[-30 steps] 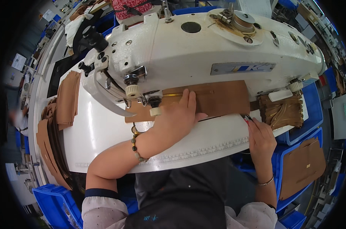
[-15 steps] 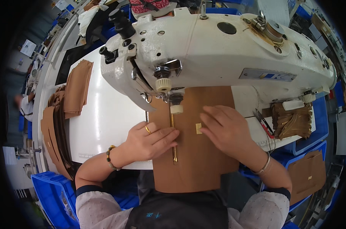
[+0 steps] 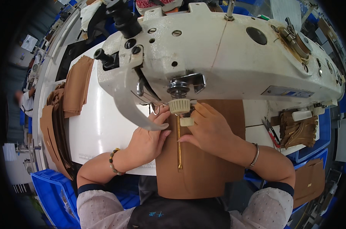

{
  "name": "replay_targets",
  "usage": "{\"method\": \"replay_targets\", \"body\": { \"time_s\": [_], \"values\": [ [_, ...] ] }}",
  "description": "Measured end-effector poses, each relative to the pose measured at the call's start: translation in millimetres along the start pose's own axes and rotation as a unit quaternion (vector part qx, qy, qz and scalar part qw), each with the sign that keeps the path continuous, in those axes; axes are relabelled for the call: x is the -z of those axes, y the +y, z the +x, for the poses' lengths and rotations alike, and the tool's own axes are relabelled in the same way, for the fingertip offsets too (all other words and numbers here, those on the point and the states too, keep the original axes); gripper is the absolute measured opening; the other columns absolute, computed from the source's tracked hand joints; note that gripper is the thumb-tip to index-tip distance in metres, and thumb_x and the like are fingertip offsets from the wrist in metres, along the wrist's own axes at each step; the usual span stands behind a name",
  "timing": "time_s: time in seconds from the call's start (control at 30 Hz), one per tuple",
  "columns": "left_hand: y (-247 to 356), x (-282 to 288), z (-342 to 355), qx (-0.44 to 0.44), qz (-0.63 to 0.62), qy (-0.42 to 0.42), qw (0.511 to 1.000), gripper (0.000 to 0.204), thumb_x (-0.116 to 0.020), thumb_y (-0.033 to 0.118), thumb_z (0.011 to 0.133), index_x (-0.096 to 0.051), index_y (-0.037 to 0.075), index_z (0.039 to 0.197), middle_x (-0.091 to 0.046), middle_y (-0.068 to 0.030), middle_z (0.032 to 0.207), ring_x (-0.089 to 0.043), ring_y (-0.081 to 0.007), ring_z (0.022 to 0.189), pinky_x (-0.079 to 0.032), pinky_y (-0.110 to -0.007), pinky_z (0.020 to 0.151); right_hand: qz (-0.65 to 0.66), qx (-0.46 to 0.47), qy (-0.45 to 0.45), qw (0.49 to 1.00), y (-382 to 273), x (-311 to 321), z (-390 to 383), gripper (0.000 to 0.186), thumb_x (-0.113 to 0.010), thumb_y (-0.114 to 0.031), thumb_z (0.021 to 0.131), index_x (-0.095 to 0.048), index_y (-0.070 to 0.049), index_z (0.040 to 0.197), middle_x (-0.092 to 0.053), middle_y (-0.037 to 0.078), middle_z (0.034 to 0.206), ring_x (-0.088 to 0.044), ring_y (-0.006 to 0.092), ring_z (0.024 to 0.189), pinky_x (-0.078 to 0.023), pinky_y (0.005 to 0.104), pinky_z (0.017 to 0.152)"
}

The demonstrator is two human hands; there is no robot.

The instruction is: Sewing a zipper into a leather component using a sewing machine.

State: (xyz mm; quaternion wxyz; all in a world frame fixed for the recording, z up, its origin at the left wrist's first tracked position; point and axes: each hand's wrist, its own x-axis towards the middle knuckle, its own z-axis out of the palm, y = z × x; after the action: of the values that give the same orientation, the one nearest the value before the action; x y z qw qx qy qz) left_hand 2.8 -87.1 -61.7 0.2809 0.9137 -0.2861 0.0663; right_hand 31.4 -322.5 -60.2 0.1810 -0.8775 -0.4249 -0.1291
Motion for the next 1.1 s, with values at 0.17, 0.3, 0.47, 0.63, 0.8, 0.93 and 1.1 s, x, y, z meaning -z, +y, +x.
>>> {"method": "replay_targets", "body": {
  "time_s": [0.17, 0.3, 0.47, 0.63, 0.8, 0.93, 1.1],
  "values": [
    [5, 3, 1, -0.019, 0.058, -0.029, 0.998, 0.057, -0.073, 0.024, 0.09, -0.055, -0.006, 0.136, -0.054, -0.023, 0.142, -0.055, -0.0381, 0.132, -0.049, -0.046, 0.107, -0.006, 0.007, 0.007, 1.0, -1, 0, 0, 0.055, -0.079, -0.048, 0.073, -0.071, 0.0, 0.101, -0.063, 0.016, 0.096, -0.059, 0.0364, 0.109, -0.047, 0.0483, 0.105],
    [5, 6, 2, -0.036, 0.151, -0.065, 0.986, 0.061, -0.07, 0.039, 0.091, -0.06, -0.002, 0.134, -0.055, -0.0179, 0.146, -0.053, -0.0341, 0.134, -0.045, -0.046, 0.109, -0.016, 0.007, 0.013, 1.0, -2, -1, 0, 0.057, -0.079, -0.047, 0.073, -0.071, 0.001, 0.102, -0.062, 0.016, 0.097, -0.058, 0.0372, 0.111, -0.046, 0.048, 0.105],
    [3, 9, 5, -0.053, 0.168, -0.064, 0.982, 0.062, -0.07, 0.042, 0.089, -0.061, 0.0, 0.134, -0.056, -0.016, 0.146, -0.054, -0.0323, 0.133, -0.043, -0.047, 0.11, 0.005, 0.003, 0.003, 1.0, -1, -4, -2, 0.058, -0.079, -0.046, 0.073, -0.07, 0.001, 0.105, -0.062, 0.017, 0.098, -0.058, 0.0375, 0.112, -0.046, 0.0479, 0.104],
    [0, 11, 7, -0.028, 0.077, -0.077, 0.994, 0.063, -0.074, 0.037, 0.087, -0.06, -0.003, 0.134, -0.056, -0.0158, 0.145, -0.054, -0.0323, 0.133, -0.045, -0.043, 0.11, 0.018, -0.009, -0.008, 1.0, -2, -8, -2, 0.062, -0.077, -0.048, 0.075, -0.069, 0.001, 0.113, -0.062, 0.017, 0.1, -0.058, 0.038, 0.114, -0.046, 0.048, 0.104],
    [-2, 11, 7, -0.036, 0.088, -0.056, 0.994, 0.065, -0.074, 0.036, 0.086, -0.059, -0.003, 0.135, -0.056, -0.0157, 0.145, -0.055, -0.0323, 0.132, -0.045, -0.041, 0.111, 0.01, -0.018, -0.013, 1.0, -5, -5, 0, 0.064, -0.076, -0.048, 0.077, -0.069, 0.001, 0.116, -0.063, 0.02, 0.107, -0.058, 0.0387, 0.116, -0.047, 0.0478, 0.105],
    [-3, 10, 7, -0.057, 0.132, -0.067, 0.987, 0.068, -0.071, 0.042, 0.087, -0.058, -0.002, 0.137, -0.056, -0.0143, 0.146, -0.055, -0.0308, 0.132, -0.046, -0.041, 0.11, -0.015, -0.054, -0.078, 0.995, -9, 1, 7, 0.063, -0.077, -0.048, 0.076, -0.069, 0.0, 0.116, -0.064, 0.018, 0.112, -0.059, 0.0359, 0.117, -0.048, 0.0471, 0.104],
    [-7, 10, 7, -0.075, 0.156, -0.048, 0.984, 0.068, -0.067, 0.047, 0.088, -0.059, 0.001, 0.137, -0.055, -0.0116, 0.148, -0.055, -0.0287, 0.132, -0.046, -0.042, 0.109, -0.064, -0.067, -0.047, 0.995, 7, 79, -50, 0.043, -0.08, -0.031, 0.081, -0.071, -0.001, 0.11, -0.07, 0.014, 0.105, -0.068, 0.0312, 0.094, -0.056, 0.0414, 0.085]
  ]
}}
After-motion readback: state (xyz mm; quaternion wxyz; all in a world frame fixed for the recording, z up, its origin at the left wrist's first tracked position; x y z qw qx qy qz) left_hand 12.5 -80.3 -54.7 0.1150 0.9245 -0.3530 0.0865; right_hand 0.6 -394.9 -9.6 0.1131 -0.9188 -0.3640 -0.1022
